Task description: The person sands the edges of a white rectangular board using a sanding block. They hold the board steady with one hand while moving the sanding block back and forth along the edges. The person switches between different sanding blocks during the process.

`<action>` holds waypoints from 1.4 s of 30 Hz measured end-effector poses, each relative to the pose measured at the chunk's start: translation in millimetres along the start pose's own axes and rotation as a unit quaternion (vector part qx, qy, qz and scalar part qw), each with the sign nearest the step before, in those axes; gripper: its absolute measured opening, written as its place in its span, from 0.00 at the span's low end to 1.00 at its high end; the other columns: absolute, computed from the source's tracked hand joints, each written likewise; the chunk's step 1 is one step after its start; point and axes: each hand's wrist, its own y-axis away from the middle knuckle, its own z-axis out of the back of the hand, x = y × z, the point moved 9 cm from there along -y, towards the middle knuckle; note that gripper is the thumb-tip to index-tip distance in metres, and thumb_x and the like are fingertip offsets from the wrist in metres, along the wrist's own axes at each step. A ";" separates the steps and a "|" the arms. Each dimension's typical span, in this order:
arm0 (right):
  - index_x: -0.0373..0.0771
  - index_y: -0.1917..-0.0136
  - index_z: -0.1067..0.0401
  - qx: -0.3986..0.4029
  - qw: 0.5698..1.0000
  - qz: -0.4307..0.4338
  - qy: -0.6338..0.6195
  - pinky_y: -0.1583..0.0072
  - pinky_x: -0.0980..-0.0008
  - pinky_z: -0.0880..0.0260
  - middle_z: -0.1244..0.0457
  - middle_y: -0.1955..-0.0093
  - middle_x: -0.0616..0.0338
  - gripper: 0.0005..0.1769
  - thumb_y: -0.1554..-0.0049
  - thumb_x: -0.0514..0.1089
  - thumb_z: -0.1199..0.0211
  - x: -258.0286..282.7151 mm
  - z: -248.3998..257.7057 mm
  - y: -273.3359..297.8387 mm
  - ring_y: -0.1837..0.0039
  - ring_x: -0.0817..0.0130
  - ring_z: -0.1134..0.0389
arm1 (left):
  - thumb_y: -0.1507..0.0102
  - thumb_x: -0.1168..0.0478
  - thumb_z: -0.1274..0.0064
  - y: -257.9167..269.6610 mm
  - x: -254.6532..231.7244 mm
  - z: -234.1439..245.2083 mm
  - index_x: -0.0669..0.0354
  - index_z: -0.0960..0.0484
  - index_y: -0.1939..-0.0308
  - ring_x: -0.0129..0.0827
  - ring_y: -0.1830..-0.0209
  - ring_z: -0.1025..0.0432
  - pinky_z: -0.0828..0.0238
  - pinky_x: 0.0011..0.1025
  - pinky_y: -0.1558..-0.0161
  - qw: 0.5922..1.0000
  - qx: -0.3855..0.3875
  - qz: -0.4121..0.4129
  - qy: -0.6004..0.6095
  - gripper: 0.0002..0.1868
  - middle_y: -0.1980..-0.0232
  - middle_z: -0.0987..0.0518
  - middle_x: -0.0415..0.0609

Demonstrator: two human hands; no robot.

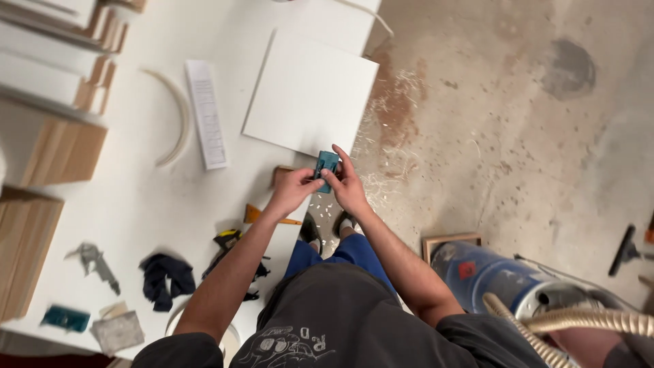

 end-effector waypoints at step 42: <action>0.47 0.30 0.33 -0.216 0.970 -0.105 0.039 0.42 0.60 0.30 0.35 0.48 0.55 0.23 0.37 0.45 0.35 -30.9 71.9 -41.7 0.46 0.66 0.36 | 0.33 0.41 0.49 -197.1 -37.1 -28.0 0.55 0.24 0.29 0.54 0.21 0.43 0.59 0.51 0.21 0.687 -0.183 -0.311 -0.631 0.33 0.23 0.34 0.62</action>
